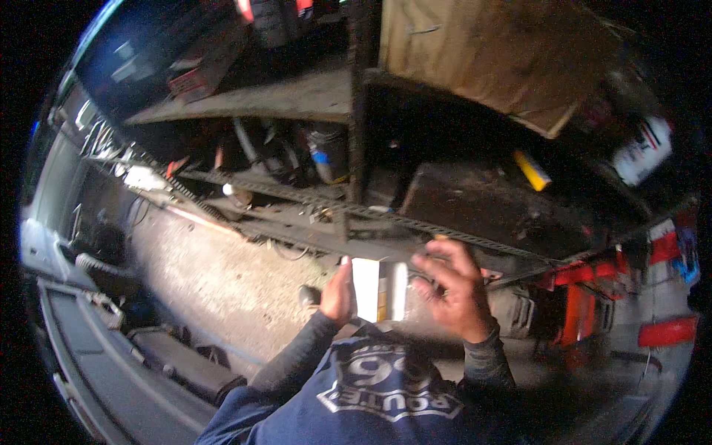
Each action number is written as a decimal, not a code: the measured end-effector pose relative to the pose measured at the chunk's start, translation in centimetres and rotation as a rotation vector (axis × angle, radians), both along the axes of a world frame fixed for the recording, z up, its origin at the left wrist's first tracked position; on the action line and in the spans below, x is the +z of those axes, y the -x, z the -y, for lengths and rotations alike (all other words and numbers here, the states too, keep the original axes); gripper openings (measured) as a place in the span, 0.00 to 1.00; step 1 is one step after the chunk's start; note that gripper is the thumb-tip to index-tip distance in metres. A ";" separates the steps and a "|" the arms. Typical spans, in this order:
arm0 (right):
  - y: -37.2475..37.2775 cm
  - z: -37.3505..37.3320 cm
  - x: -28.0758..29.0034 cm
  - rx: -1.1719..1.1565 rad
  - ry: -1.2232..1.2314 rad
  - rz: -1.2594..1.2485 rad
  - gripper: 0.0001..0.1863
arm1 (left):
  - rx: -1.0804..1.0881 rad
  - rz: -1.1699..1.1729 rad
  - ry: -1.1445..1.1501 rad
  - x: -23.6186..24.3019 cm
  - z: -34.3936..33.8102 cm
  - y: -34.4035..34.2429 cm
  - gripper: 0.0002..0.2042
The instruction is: The person walks to a metal shelving unit in a garage and retrieves small yellow and white boxes. They open the boxes, remove small metal parts, and place them into a white cardboard box. The person then closes the box and places it back on the shelf.
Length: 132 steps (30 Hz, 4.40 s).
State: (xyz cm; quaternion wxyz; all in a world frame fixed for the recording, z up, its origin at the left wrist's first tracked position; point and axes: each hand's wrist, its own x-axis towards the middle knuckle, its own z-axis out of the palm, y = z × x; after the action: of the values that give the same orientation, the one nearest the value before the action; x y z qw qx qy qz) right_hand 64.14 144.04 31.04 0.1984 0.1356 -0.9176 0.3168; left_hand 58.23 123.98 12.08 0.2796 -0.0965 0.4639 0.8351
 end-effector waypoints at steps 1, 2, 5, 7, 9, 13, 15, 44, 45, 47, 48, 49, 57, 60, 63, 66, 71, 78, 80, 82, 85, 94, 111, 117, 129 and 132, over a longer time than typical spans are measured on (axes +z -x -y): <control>0.1 -1.5 1.4 -0.132 -0.031 -0.067 0.18 | -0.009 0.049 0.052 -0.6 0.1 0.2 0.30; 0.2 -3.1 2.8 -0.266 -0.051 -0.142 0.18 | -0.023 0.059 0.107 -1.0 0.5 0.2 0.29; 2.0 -7.6 6.0 -0.668 -0.163 -0.360 0.21 | 0.073 -0.079 0.057 -1.5 0.1 0.3 0.28; 3.3 -10.3 6.8 -0.859 -0.350 -0.297 0.22 | 0.017 -0.101 0.166 -1.2 0.3 0.2 0.29; 4.6 -12.2 6.5 -0.930 -0.402 -0.145 0.22 | 0.043 -0.006 0.066 -0.6 0.3 0.2 0.29; 6.0 -13.6 5.6 -0.900 -0.268 -0.022 0.19 | 0.067 0.007 0.060 0.4 0.7 0.2 0.31; 5.6 -12.6 5.7 -0.813 -0.180 -0.087 0.16 | 0.082 -0.147 0.357 0.5 0.9 -0.3 0.31; 0.5 2.0 -2.1 0.073 0.015 0.173 0.28 | -0.080 -0.163 0.425 0.7 0.9 -0.6 0.29; 0.4 2.0 -2.1 0.055 0.077 0.134 0.28 | -0.070 -0.152 0.392 0.5 1.0 -0.6 0.29; 0.2 2.0 -2.2 0.109 -0.059 0.162 0.25 | -0.074 -0.120 0.276 0.3 1.2 -0.6 0.29; 0.1 2.0 -2.2 0.120 -0.111 0.173 0.24 | -0.087 -0.061 0.255 0.4 1.2 -0.6 0.29; 0.1 2.2 -2.4 0.112 -0.076 0.228 0.20 | -0.079 -0.115 0.210 0.6 1.2 -0.8 0.29; 0.2 2.8 -3.3 0.005 0.008 0.201 0.20 | 0.029 -0.431 0.377 1.2 0.6 -1.7 0.24; 0.0 2.7 -3.5 -0.008 -0.053 0.165 0.20 | 0.128 -0.400 0.310 0.8 0.2 -2.2 0.26; -0.2 2.8 -3.8 -0.069 -0.021 0.216 0.21 | 0.127 -0.545 0.383 1.1 0.2 -2.3 0.22; -0.5 3.0 -4.0 -0.095 -0.062 0.136 0.21 | 0.119 -0.215 0.218 1.7 0.0 -1.9 0.21; -1.0 1.9 -2.9 -0.022 -0.063 0.051 0.20 | 0.130 -0.210 0.136 1.8 0.3 -1.8 0.26; -2.6 2.3 -1.6 -0.145 0.175 0.187 0.17 | 0.143 -0.177 0.150 1.9 1.0 -1.8 0.27; -3.0 1.9 -1.4 -0.143 0.046 0.118 0.16 | 0.137 -0.163 0.159 2.1 1.1 -1.6 0.27; -3.3 1.6 -1.7 -0.171 0.200 0.186 0.16 | 0.141 -0.219 0.196 2.2 1.3 -1.7 0.28; -3.2 1.3 -3.1 -0.235 0.454 0.269 0.14 | 0.187 -0.266 0.145 1.8 1.4 -1.8 0.29; -3.3 3.1 -6.7 -0.277 0.701 0.249 0.14 | 0.331 -0.352 0.234 -1.2 1.4 -2.3 0.32; -2.3 2.6 -2.4 0.022 -0.043 0.155 0.19 | 0.209 -0.153 0.115 0.2 2.4 -2.2 0.28; -1.4 3.4 -3.3 0.055 0.000 0.079 0.19 | 0.104 -0.226 0.100 -1.0 1.7 -2.3 0.28; -0.7 3.6 -4.9 0.162 -0.103 0.155 0.26 | -0.045 -0.145 0.251 1.4 1.5 -1.7 0.32; -1.0 3.5 -5.0 0.067 0.116 0.138 0.27 | -0.014 -0.116 0.166 1.6 1.1 -1.2 0.29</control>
State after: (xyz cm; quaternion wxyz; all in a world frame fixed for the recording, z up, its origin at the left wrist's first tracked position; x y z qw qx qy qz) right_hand 65.11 140.58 26.02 0.1316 0.1323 -0.9040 0.3846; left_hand 59.46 122.90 13.67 0.2491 -0.0673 0.5477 0.7959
